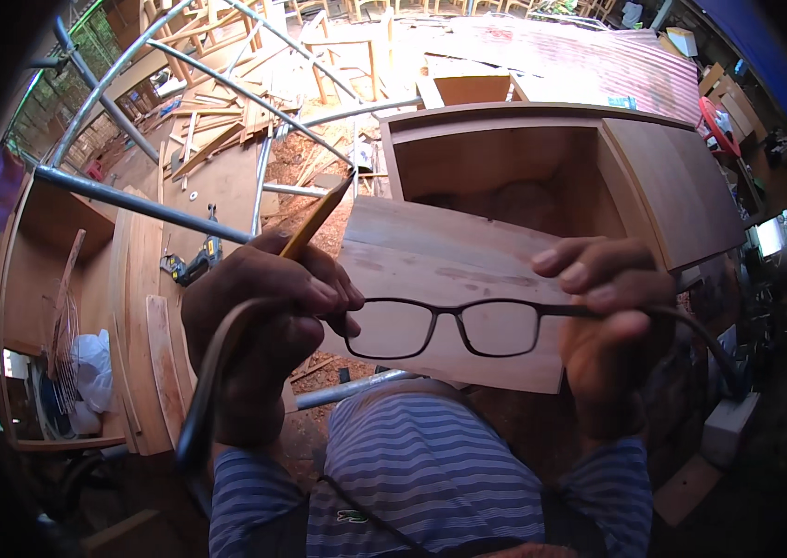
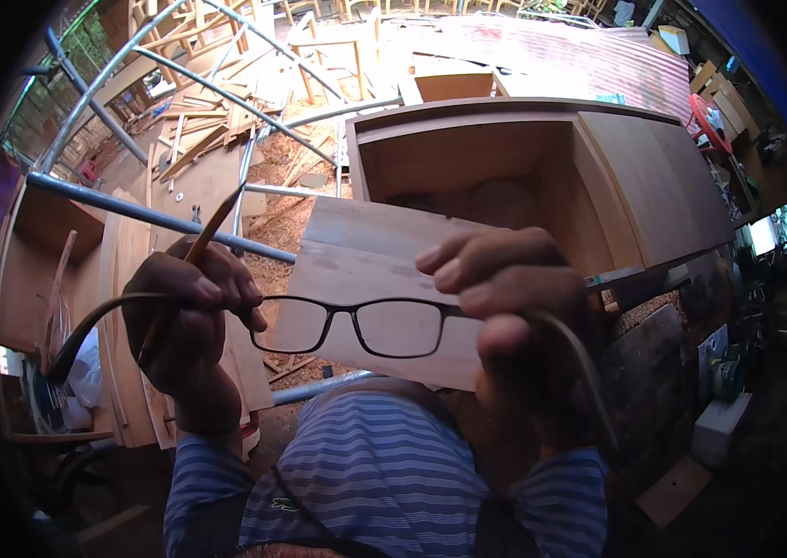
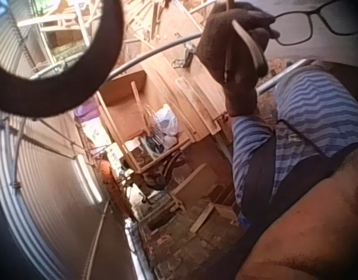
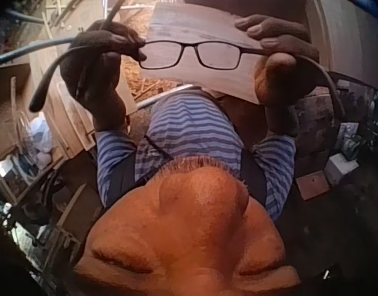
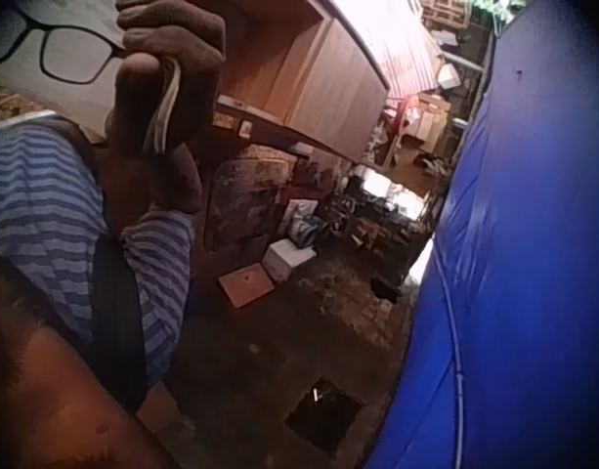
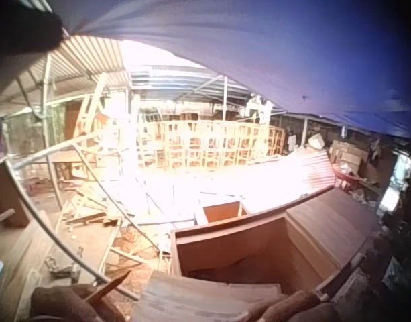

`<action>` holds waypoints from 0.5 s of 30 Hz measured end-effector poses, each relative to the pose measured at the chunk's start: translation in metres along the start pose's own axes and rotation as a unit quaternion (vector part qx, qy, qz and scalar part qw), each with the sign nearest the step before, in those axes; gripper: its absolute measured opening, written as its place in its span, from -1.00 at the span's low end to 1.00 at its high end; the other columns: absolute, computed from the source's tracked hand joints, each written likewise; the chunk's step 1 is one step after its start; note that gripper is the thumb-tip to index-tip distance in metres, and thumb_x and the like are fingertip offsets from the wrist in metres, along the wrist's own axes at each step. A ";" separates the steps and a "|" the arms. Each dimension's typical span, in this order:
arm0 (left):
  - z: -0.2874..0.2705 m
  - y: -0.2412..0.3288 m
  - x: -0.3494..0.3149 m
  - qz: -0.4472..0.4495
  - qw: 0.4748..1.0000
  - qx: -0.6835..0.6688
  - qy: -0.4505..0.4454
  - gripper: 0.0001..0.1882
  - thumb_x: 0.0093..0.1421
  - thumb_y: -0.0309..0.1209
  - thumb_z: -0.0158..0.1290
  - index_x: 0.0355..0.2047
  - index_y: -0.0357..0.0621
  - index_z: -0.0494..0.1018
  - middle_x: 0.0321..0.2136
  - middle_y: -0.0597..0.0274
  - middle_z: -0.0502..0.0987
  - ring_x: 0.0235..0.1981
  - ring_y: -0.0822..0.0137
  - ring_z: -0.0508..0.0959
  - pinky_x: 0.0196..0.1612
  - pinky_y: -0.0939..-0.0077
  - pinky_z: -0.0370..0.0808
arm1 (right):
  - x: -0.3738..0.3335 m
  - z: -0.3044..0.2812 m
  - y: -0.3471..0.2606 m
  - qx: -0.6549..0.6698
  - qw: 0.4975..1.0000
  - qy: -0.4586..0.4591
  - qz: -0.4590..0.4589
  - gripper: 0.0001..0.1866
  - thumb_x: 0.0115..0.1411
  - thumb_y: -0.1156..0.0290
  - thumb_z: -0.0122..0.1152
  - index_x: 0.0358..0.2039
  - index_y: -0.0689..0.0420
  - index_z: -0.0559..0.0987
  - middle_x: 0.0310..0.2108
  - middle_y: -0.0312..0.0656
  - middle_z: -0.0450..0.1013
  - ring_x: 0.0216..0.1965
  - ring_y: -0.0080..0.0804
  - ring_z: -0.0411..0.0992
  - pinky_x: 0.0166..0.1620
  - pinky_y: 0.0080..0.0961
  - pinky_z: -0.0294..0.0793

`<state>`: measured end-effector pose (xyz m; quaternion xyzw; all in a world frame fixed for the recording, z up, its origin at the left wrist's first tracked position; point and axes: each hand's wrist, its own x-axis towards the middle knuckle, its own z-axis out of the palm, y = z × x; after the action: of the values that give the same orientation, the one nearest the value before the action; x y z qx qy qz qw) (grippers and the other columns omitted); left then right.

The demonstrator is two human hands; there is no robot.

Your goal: Marking wooden panels with a pencil and fitting them into a cabinet structure.

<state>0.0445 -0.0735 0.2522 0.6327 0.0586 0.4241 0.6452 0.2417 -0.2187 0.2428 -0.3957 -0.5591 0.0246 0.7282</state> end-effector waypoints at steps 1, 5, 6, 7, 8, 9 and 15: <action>0.000 0.003 0.002 0.048 0.998 0.000 -0.039 -0.76 0.11 -0.38 0.22 -0.33 -0.28 0.44 -0.45 0.00 0.47 -0.38 0.24 0.58 -0.43 0.50 0.62 | 0.002 -0.004 -0.009 -0.015 0.999 -0.022 -0.034 -0.66 0.32 0.10 0.00 -0.27 0.17 0.33 -0.38 -0.06 0.38 -0.37 -0.25 0.47 -0.24 -0.28 0.58; -0.001 0.021 -0.004 0.107 0.981 0.059 -0.151 -0.74 0.13 -0.33 0.21 -0.27 -0.09 0.38 -0.44 0.10 0.40 -0.35 0.23 0.52 -0.43 0.48 0.64 | -0.006 -0.013 -0.046 0.003 0.998 -0.053 -0.046 -0.59 0.32 -0.07 -0.11 -0.22 0.06 0.37 -0.26 -0.17 0.30 -0.27 -0.26 0.42 -0.15 -0.25 0.50; -0.002 0.025 -0.007 0.114 0.974 0.077 -0.179 -0.77 0.22 -0.26 0.14 -0.25 -0.02 0.34 -0.41 0.15 0.35 -0.34 0.25 0.48 -0.45 0.48 0.67 | -0.002 -0.019 -0.053 -0.017 0.995 -0.096 -0.025 -0.58 0.32 -0.08 -0.12 -0.15 0.03 0.39 -0.23 -0.20 0.30 -0.24 -0.28 0.40 -0.16 -0.26 0.49; 0.000 0.033 -0.008 0.073 0.978 0.066 -0.185 -0.76 0.16 -0.32 0.19 -0.24 0.02 0.36 -0.34 0.20 0.35 -0.28 0.28 0.46 -0.35 0.46 0.70 | 0.000 -0.022 -0.055 -0.037 0.989 -0.140 -0.005 -0.57 0.32 -0.09 -0.13 -0.09 0.00 0.40 -0.21 -0.23 0.30 -0.22 -0.29 0.39 -0.16 -0.26 0.48; -0.001 0.035 -0.012 0.065 0.980 0.073 -0.174 -0.76 0.16 -0.32 0.19 -0.24 0.02 0.36 -0.34 0.20 0.35 -0.28 0.28 0.46 -0.35 0.46 0.70 | 0.001 -0.019 -0.056 -0.025 0.989 -0.144 0.002 -0.57 0.32 -0.09 -0.13 -0.09 0.00 0.40 -0.21 -0.23 0.30 -0.22 -0.29 0.39 -0.16 -0.26 0.48; -0.004 0.037 -0.014 0.097 0.976 0.061 -0.187 -0.76 0.15 -0.34 0.20 -0.23 0.03 0.37 -0.33 0.22 0.34 -0.25 0.29 0.45 -0.31 0.46 0.70 | 0.003 -0.014 -0.055 -0.020 0.992 -0.126 -0.010 -0.59 0.32 -0.06 -0.12 -0.08 0.00 0.39 -0.22 -0.20 0.32 -0.25 -0.26 0.41 -0.19 -0.27 0.51; -0.014 0.054 -0.098 -0.003 0.995 -0.024 0.099 -0.73 0.02 -0.46 0.31 -0.40 0.04 0.39 -0.37 0.43 0.34 -0.29 0.67 0.41 -0.35 0.89 0.55 | 0.002 0.007 -0.053 -0.039 0.998 -0.019 -0.048 -0.66 0.35 0.07 -0.08 -0.05 0.05 0.31 -0.28 -0.04 0.38 -0.39 -0.12 0.51 -0.32 -0.33 0.65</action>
<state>-0.0521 -0.1326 0.2512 0.5719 0.1146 0.4839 0.6524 0.2154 -0.2501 0.2764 -0.3959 -0.5918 -0.0248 0.7018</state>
